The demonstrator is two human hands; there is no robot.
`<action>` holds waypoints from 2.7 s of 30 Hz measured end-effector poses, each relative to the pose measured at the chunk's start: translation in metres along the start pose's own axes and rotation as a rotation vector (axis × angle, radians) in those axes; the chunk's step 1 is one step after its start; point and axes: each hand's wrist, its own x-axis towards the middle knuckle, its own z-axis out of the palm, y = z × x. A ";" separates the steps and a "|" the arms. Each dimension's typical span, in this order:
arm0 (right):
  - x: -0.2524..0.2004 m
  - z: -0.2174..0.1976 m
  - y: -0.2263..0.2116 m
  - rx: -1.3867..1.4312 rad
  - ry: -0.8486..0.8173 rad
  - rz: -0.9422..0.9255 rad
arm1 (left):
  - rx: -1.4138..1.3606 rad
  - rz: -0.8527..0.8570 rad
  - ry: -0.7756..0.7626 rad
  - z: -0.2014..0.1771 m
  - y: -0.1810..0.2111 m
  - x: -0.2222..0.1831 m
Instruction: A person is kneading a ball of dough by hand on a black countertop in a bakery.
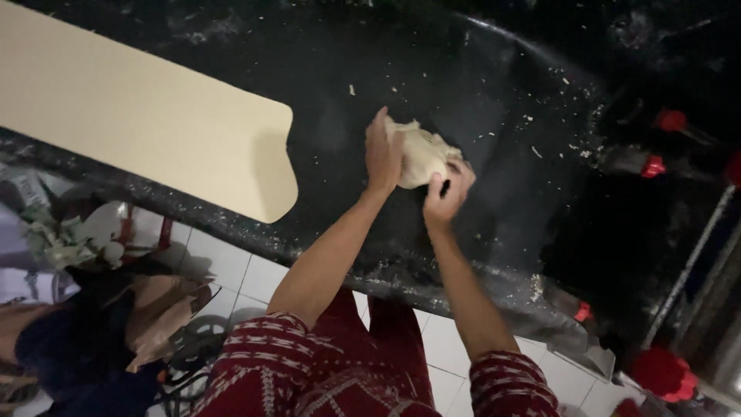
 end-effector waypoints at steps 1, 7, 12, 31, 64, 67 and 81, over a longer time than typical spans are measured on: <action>-0.005 -0.008 0.000 0.011 -0.005 0.001 | 0.005 -0.002 0.011 0.004 0.008 0.010; -0.024 -0.020 0.005 0.033 -0.066 0.194 | 0.284 -0.570 -0.190 0.032 0.062 0.037; -0.011 -0.025 0.021 0.012 -0.166 0.115 | 0.347 -0.338 0.063 0.056 0.015 0.045; 0.087 0.038 0.058 -0.434 -0.486 0.529 | 0.572 -0.058 0.195 0.087 -0.008 0.112; 0.007 -0.019 -0.058 -0.305 -0.386 -0.340 | 0.697 -0.084 -0.409 -0.077 0.088 -0.002; 0.003 -0.019 -0.079 -0.348 -0.507 -0.301 | 0.970 0.044 -0.336 -0.086 0.108 -0.025; -0.004 -0.005 -0.090 -0.438 -0.664 0.029 | 0.649 -0.330 -0.228 -0.073 0.034 -0.021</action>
